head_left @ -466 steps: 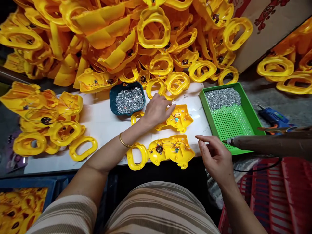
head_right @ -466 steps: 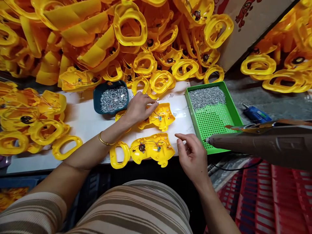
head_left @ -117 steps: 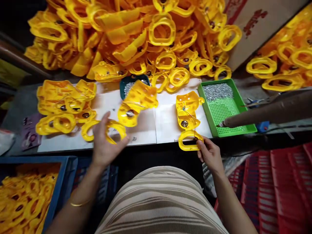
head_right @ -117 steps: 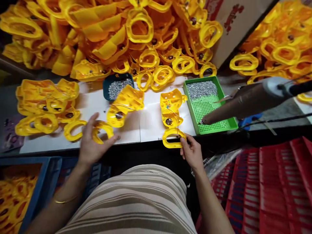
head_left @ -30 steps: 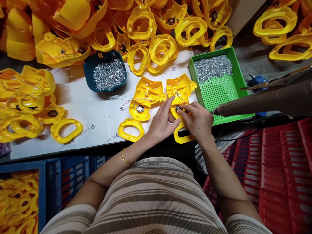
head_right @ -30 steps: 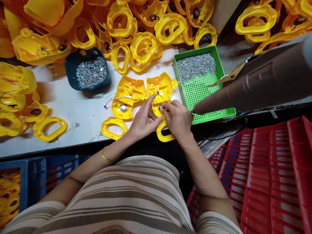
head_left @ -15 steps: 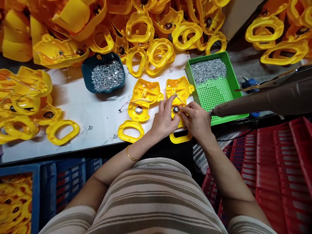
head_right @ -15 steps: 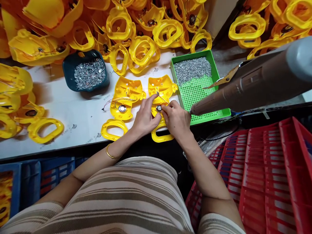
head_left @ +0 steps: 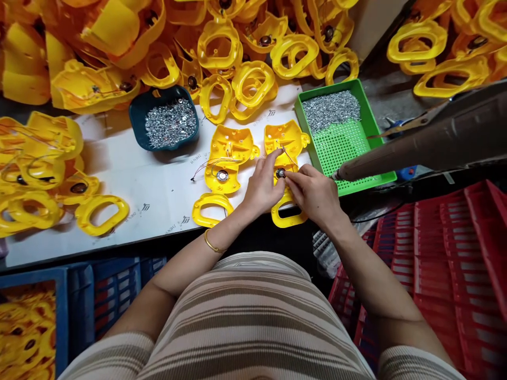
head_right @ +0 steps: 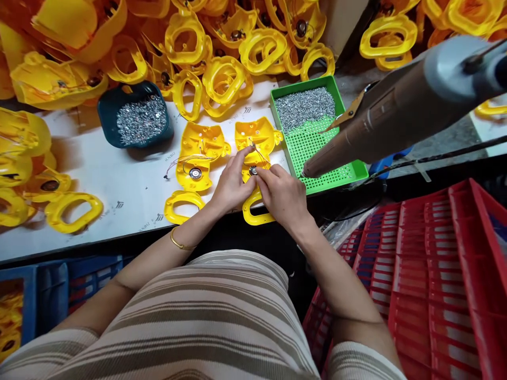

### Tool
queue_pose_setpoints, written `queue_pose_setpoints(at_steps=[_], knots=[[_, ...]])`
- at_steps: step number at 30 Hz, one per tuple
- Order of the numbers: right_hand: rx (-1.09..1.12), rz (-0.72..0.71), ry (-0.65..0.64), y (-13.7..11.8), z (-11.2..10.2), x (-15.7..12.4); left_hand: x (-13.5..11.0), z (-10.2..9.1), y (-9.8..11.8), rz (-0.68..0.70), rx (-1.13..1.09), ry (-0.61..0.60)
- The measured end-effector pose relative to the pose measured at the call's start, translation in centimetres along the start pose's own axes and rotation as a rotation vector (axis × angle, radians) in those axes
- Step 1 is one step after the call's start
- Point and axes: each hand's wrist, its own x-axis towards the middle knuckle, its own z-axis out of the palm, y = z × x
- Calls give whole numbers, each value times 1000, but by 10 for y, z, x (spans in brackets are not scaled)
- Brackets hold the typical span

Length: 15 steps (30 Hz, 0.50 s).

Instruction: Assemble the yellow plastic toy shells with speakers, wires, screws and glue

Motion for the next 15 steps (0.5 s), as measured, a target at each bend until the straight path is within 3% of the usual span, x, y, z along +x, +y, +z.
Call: queue_pose_setpoints(at_steps=[3, 5, 8, 11, 15], knots=[[144, 63, 270, 0, -10, -27, -2, 1, -3, 37, 6, 5], [173, 111, 370, -3, -16, -43, -3, 0, -4, 39, 12, 17], [191, 143, 269, -9, -14, -58, -5, -1, -2, 13, 19, 22], [149, 206, 153, -11, 1, -61, -7, -5, 2, -11, 47, -6], [256, 286, 132, -6, 14, -57, -12, -13, 12, 3, 101, -47]])
